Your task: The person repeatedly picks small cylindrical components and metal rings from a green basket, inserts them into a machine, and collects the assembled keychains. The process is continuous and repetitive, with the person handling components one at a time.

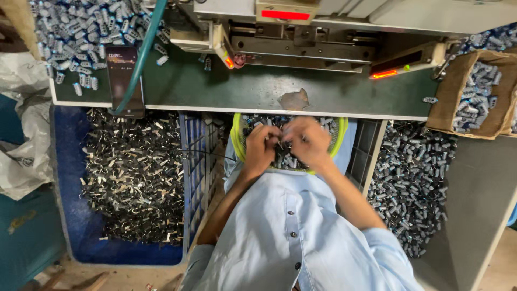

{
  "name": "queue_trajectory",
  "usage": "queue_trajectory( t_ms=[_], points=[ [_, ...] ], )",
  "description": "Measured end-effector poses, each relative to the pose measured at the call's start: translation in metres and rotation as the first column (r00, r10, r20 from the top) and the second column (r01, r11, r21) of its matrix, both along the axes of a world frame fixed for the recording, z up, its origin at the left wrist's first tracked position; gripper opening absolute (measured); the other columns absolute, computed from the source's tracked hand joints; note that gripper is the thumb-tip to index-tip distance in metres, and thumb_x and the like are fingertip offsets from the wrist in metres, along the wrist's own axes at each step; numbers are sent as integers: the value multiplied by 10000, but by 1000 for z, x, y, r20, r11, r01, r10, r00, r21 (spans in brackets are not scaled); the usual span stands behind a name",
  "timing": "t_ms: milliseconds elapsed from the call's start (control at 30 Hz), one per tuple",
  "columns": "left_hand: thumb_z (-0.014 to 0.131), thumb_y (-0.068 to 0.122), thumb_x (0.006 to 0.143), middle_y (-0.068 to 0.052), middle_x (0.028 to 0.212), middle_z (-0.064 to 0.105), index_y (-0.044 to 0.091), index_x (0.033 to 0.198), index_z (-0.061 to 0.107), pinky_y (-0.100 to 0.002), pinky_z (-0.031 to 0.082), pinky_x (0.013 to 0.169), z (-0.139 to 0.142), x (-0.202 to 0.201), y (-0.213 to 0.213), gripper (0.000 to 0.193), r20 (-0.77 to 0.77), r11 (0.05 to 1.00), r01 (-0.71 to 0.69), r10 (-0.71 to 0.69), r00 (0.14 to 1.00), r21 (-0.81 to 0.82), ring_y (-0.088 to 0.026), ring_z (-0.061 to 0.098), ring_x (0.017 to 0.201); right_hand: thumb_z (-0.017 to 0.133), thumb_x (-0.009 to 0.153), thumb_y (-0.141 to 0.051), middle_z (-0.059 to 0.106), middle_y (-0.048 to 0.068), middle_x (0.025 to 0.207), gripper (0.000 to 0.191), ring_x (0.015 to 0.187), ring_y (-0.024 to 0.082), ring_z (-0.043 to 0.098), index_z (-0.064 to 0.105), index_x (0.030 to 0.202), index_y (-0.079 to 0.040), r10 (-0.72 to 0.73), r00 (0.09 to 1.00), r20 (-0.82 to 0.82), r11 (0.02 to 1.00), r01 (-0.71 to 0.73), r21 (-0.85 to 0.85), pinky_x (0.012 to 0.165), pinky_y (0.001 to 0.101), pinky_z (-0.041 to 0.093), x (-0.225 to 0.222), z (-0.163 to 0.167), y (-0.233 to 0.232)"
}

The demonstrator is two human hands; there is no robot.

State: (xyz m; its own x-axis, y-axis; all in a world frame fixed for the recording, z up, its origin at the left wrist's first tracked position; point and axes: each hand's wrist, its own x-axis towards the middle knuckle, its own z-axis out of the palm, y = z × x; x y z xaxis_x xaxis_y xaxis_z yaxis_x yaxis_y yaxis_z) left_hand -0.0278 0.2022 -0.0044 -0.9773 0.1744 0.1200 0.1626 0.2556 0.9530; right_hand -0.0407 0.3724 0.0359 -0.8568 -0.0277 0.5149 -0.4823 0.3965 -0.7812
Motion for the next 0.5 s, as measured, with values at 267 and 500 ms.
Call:
queue_trajectory(
  t_ms=[267,500],
  points=[
    [507,-79,958,-90,929,754,15,970,615,-274,554,764,2,23,-10,144,474,918,-166,-26,880,359,-117,690,831,697,985,-174,641,115,949,197,911,250,586,622,958,6,561,821,106,-143,222,-964,832,351,531,-68,35,45],
    [449,-2,1015,-115,970,740,41,1039,514,-255,507,775,-1,24,-12,81,507,673,-341,-60,860,657,-129,657,836,671,948,-101,615,82,967,92,950,237,565,619,988,-37,711,688,146,-196,393,-898,839,338,516,-87,35,45]
  ],
)
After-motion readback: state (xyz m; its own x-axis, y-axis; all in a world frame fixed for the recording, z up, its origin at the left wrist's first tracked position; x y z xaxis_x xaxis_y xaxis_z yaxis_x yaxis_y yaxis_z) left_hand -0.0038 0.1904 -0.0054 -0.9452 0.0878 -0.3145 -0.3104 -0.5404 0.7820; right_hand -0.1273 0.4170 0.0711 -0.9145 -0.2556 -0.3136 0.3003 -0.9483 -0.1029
